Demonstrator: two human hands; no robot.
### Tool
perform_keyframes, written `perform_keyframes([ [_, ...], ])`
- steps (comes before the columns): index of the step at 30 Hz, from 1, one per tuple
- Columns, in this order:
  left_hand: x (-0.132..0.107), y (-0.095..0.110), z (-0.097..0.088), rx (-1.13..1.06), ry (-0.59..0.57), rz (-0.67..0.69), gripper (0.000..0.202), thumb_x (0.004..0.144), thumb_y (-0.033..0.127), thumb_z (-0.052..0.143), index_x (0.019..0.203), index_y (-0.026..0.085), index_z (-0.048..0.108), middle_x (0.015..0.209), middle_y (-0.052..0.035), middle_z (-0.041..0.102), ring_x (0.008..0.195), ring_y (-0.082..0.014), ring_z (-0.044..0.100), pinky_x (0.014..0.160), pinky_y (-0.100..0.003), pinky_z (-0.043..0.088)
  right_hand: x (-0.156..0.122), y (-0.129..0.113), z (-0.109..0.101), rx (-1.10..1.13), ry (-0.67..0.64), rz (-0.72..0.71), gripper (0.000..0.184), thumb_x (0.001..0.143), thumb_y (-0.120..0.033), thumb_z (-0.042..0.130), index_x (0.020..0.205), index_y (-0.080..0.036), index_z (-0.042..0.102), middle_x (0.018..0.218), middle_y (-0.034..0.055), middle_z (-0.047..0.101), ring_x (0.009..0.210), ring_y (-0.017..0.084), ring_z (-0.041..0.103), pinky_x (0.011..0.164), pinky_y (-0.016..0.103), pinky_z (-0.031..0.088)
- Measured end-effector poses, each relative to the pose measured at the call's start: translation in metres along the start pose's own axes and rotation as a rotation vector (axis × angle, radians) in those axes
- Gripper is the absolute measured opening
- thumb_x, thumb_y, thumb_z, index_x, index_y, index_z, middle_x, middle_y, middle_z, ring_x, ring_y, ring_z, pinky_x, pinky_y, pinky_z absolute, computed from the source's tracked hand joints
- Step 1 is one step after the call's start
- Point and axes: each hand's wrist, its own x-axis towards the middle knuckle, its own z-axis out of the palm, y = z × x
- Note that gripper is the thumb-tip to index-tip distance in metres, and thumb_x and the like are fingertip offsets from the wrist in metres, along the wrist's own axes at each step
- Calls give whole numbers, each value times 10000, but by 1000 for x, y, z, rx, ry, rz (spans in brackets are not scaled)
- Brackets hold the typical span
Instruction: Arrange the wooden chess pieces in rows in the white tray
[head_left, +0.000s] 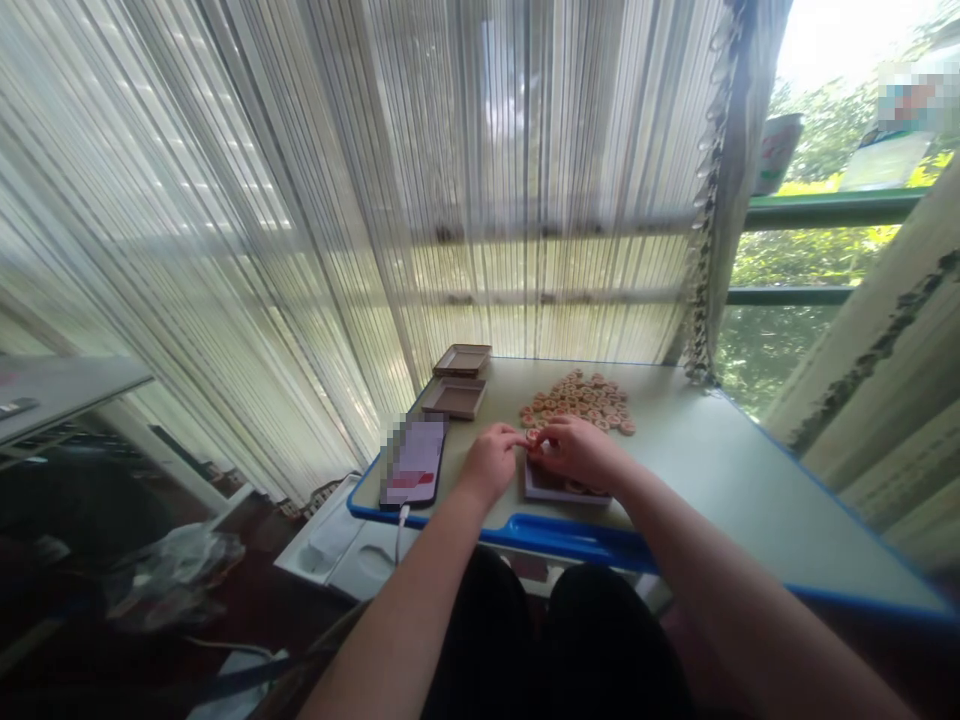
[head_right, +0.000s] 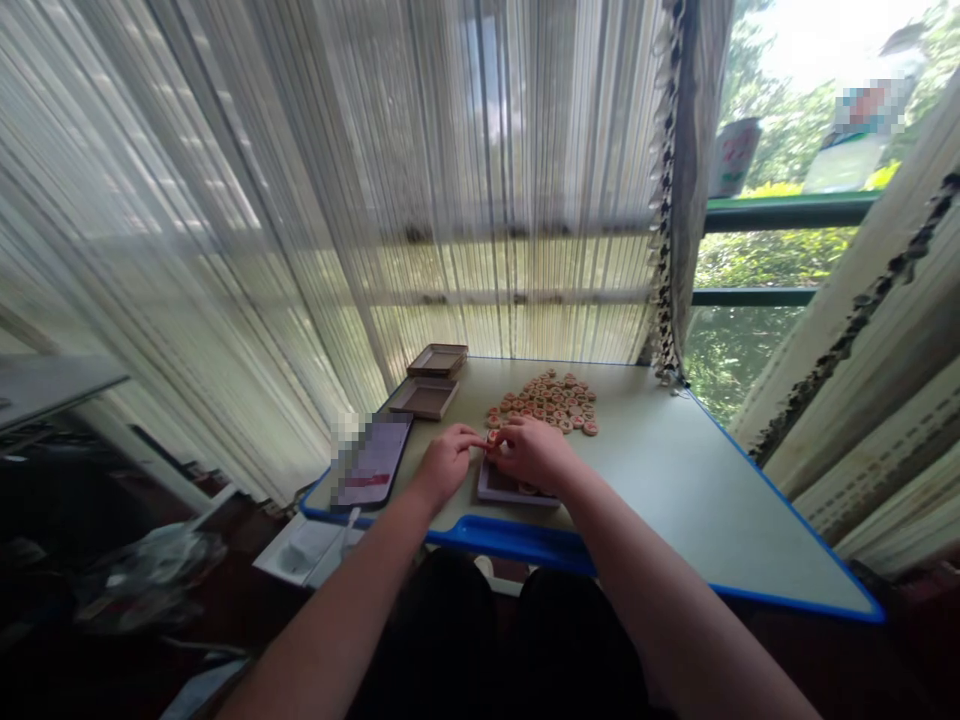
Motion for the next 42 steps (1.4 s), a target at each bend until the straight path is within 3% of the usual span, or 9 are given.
perform_keyframes([
  [20,1,0,-1,39,2,24,436,662,-53,382,819,174,719,877,-40,615,872,-143,552,847,-266,441,4,7,6,54,24,-25,113,717,-294,615,768,-225,691,765,25,602,735,143,544,683,247,408],
  [42,2,1,0,25,28,24,414,676,-39,382,796,180,712,871,-30,616,849,-126,565,839,-249,450,3,11,-1,40,27,-49,133,735,-303,607,783,-215,693,768,34,626,724,148,547,631,241,397],
])
